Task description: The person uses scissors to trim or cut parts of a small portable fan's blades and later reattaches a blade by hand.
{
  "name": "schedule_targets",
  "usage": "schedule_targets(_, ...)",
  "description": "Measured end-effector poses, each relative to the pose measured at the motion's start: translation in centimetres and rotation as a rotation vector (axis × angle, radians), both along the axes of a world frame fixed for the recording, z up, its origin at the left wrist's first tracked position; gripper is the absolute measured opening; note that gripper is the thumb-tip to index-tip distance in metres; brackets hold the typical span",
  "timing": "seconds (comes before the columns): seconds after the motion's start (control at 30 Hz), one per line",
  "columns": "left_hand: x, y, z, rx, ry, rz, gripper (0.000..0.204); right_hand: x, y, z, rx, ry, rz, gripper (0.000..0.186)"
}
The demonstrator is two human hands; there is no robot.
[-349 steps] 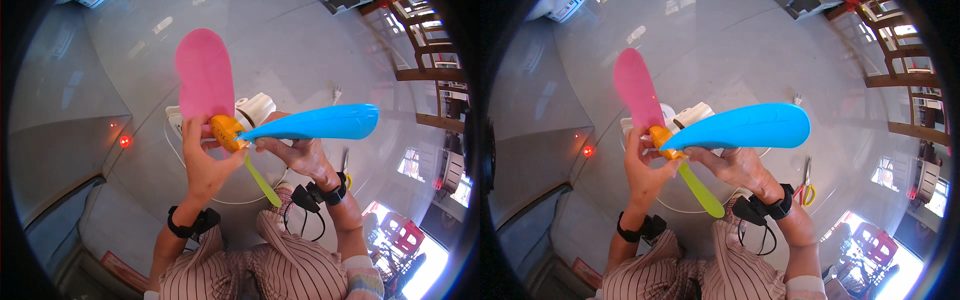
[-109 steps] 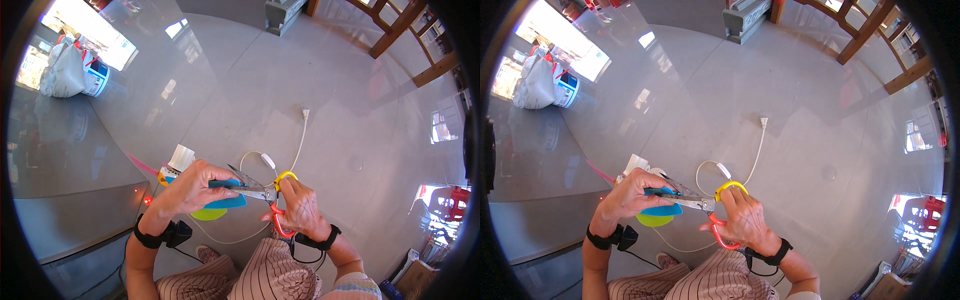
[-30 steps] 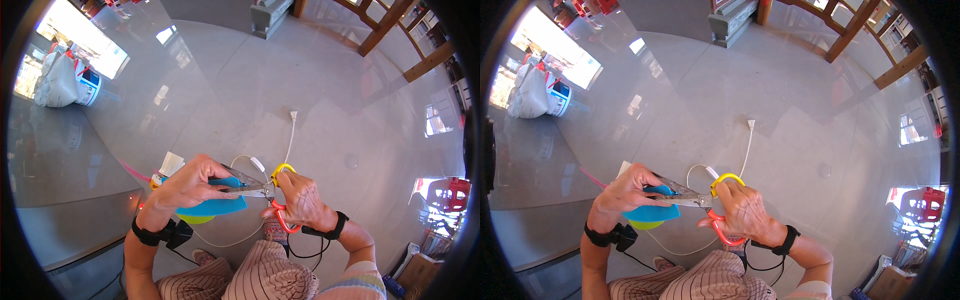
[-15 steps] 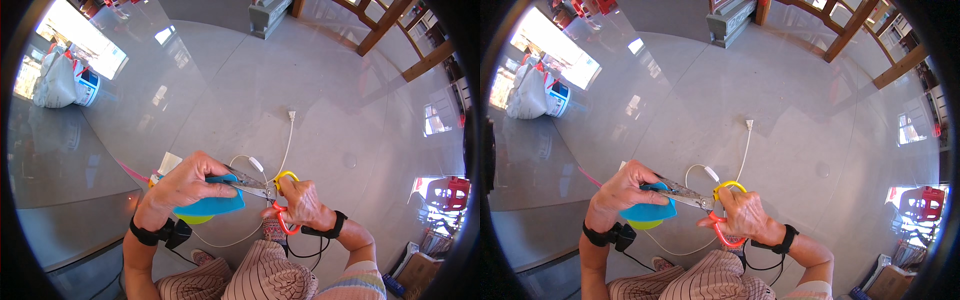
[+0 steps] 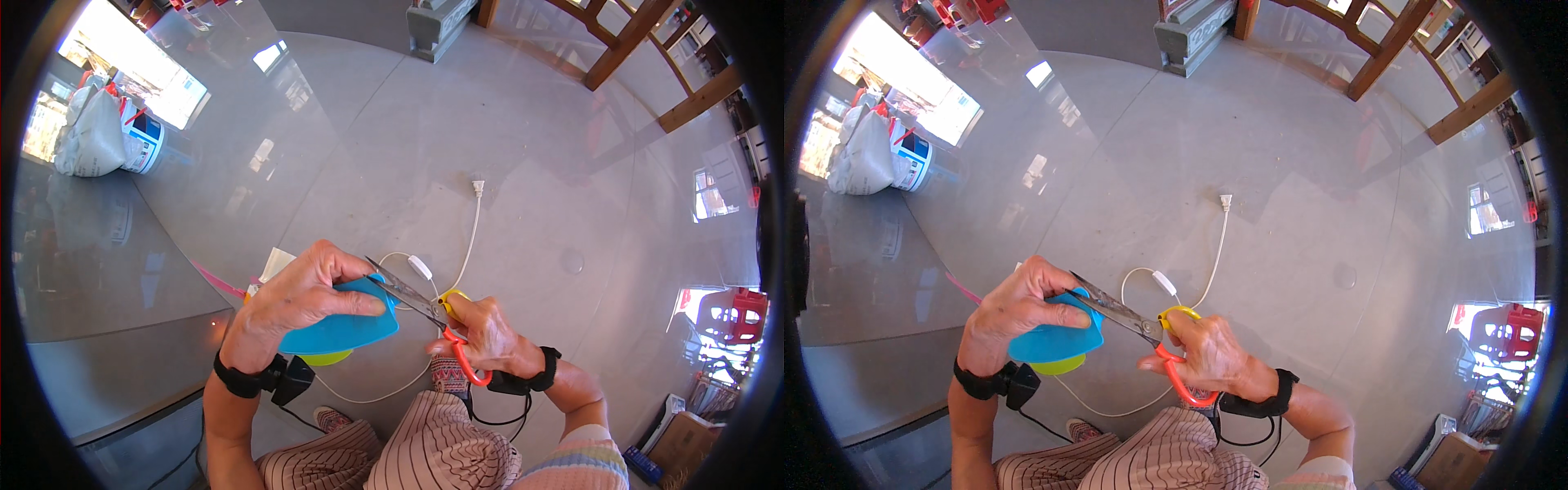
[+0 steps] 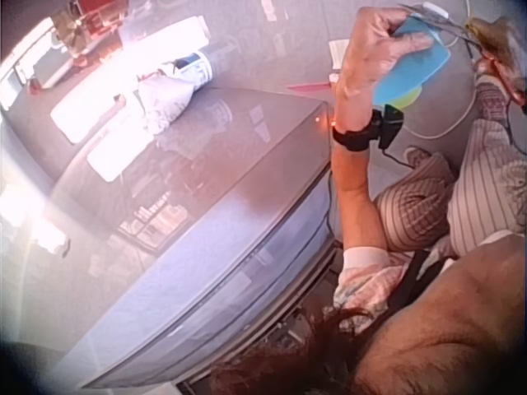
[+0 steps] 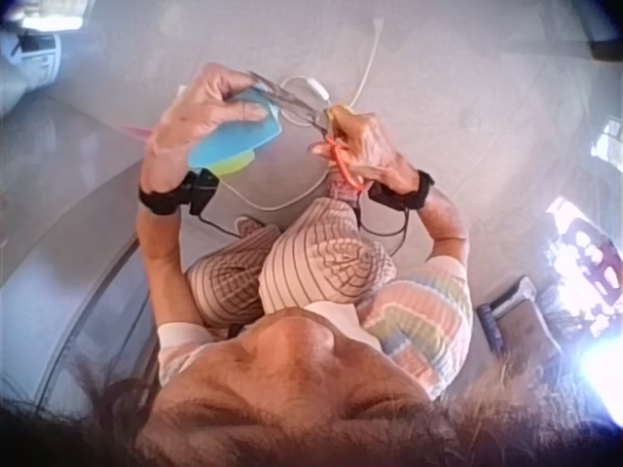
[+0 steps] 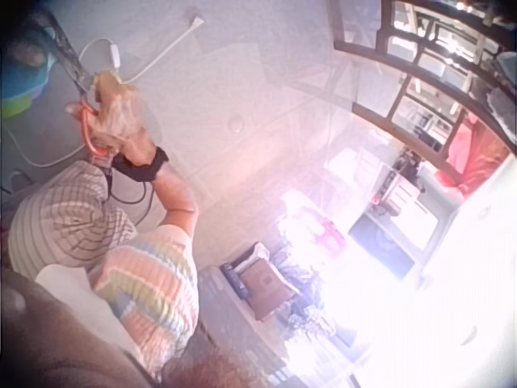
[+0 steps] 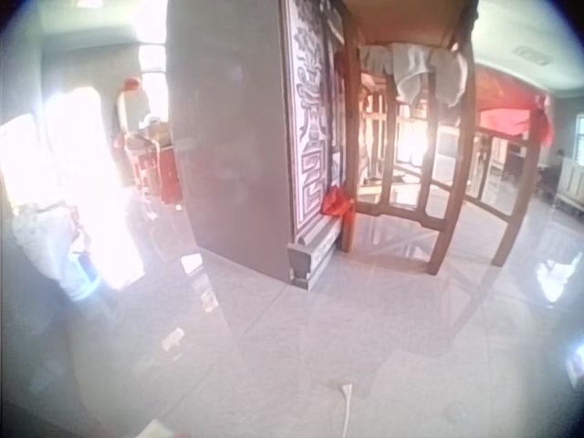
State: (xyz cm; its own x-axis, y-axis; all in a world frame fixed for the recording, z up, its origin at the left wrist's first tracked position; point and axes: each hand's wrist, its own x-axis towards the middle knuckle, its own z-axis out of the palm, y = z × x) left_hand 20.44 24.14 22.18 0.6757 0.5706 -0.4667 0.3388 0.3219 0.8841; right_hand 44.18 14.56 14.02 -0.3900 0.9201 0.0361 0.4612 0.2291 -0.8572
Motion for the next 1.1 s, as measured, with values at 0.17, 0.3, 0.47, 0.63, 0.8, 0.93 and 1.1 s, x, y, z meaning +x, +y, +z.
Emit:
schedule_targets(0.17, -0.3, 0.1, 0.6, 0.123, 0.096, -0.007, 0.017, 1.1, 0.3, 1.3, -0.147, 0.01, -0.016, 0.054)
schedule_targets(0.3, -1.5, -1.1, 4.0, 0.367, 0.184, 0.224, 0.013, 3.7, -0.7, -3.0, -0.208, -0.223, -0.494, 0.053)
schedule_targets(0.47, -4.9, -4.0, 7.6, 0.683, -0.057, 0.877, 0.022, 12.4, -6.9, -14.1, -0.061, -0.728, -0.716, 0.05)
schedule_targets(0.63, -14.6, -10.0, 9.3, 0.708, -0.287, 0.937, 0.035, 11.5, -9.0, -11.8, 0.064, -0.914, -0.631, 0.053)
schedule_targets(0.8, -20.1, -18.3, 4.5, 0.643, -0.52, 1.267, 0.035, 3.5, -3.0, 0.2, -0.453, -0.283, 0.004, 0.05)
schedule_targets(0.93, -20.3, -23.0, -1.7, 0.384, -0.842, 1.537, 0.033, -7.0, -0.4, 4.2, -0.509, -0.083, 0.777, 0.058)
schedule_targets(1.1, -20.0, -26.6, -9.2, 0.133, -1.225, 1.662, 0.031, -16.7, -4.1, 1.2, -0.432, -0.078, 0.997, 0.082)
